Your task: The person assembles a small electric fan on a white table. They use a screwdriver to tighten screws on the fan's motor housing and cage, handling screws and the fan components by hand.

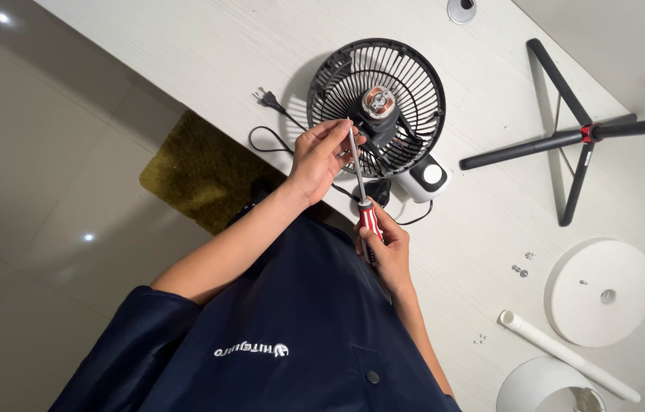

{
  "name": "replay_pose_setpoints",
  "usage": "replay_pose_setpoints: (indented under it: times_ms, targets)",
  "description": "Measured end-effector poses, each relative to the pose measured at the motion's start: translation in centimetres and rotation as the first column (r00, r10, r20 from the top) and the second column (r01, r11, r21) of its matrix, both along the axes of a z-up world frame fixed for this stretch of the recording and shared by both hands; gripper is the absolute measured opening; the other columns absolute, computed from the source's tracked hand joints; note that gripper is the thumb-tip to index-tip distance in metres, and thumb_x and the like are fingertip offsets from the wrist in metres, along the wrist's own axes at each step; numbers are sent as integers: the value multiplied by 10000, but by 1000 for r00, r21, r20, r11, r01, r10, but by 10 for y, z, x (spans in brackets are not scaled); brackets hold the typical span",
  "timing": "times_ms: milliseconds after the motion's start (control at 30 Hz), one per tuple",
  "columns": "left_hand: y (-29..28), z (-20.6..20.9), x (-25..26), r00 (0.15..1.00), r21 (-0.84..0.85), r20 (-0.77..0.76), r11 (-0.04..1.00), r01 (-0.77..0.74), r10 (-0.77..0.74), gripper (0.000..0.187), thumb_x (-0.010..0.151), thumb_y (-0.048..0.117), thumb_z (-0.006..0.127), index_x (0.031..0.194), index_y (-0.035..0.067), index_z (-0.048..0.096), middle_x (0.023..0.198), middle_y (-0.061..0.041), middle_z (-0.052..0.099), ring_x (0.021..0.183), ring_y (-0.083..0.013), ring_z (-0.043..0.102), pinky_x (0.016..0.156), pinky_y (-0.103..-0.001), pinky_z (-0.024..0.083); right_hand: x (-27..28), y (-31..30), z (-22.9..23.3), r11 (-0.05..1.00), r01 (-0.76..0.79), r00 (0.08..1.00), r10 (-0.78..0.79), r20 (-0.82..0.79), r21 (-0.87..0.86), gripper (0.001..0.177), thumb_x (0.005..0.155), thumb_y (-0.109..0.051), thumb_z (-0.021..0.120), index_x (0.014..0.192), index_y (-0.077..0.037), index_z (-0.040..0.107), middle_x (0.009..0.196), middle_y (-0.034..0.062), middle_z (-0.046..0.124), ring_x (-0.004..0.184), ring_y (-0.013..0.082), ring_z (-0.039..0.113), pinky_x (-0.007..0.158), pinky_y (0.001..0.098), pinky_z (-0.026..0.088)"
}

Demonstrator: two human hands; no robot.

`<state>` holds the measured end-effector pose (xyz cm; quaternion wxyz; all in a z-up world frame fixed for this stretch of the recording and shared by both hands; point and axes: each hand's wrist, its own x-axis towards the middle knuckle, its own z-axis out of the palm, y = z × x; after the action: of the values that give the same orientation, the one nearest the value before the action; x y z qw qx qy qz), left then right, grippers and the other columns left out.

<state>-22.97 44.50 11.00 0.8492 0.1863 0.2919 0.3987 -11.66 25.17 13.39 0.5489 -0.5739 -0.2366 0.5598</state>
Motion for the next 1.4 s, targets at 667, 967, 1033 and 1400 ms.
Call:
replay_pose_setpoints:
  times_ms: [667, 967, 1033, 1400]
  targets:
    - [9, 10, 16, 992, 20, 21, 991, -129, 128, 171, 1024, 143, 651, 1108, -3, 677, 1059, -102, 710, 1042, -222, 710, 974, -372, 607, 4, -10, -4, 723, 690, 596, -563, -573, 7, 619, 1031, -269, 608, 1577, -98, 371, 1376, 236, 530, 1113, 272, 672, 1055, 309, 573]
    - [37, 33, 24, 996, 145, 31, 985, -89, 86, 186, 1030, 144, 657, 1124, -14, 682, 1079, -121, 726, 1039, -232, 732, 976, -388, 615, -8, 33, 1, 554, 832, 381, -617, -688, -37, 530, 1046, -316, 619, 1484, -71, 451, 1303, 224, 572, 1039, 263, 668, 958, 290, 598]
    - [52, 34, 19, 996, 148, 41, 986, -78, 73, 177, 1037, 143, 661, 1116, -14, 682, 1073, -118, 722, 1047, -236, 735, 994, -395, 618, -13, 48, 5, 535, 845, 418, -674, -609, -13, 507, 1021, -275, 641, 1453, -76, 466, 1275, 207, 600, 1017, 249, 683, 946, 284, 606]
    - [137, 33, -11, 994, 222, 42, 971, 90, -102, 192, 1015, 174, 701, 1083, -6, 702, 1086, -121, 725, 1070, -241, 747, 965, -421, 662, -25, 127, 18, 460, 875, 475, -752, -458, 152, 352, 1033, -243, 686, 1295, -80, 516, 1059, 124, 678, 852, 194, 696, 805, 257, 605]
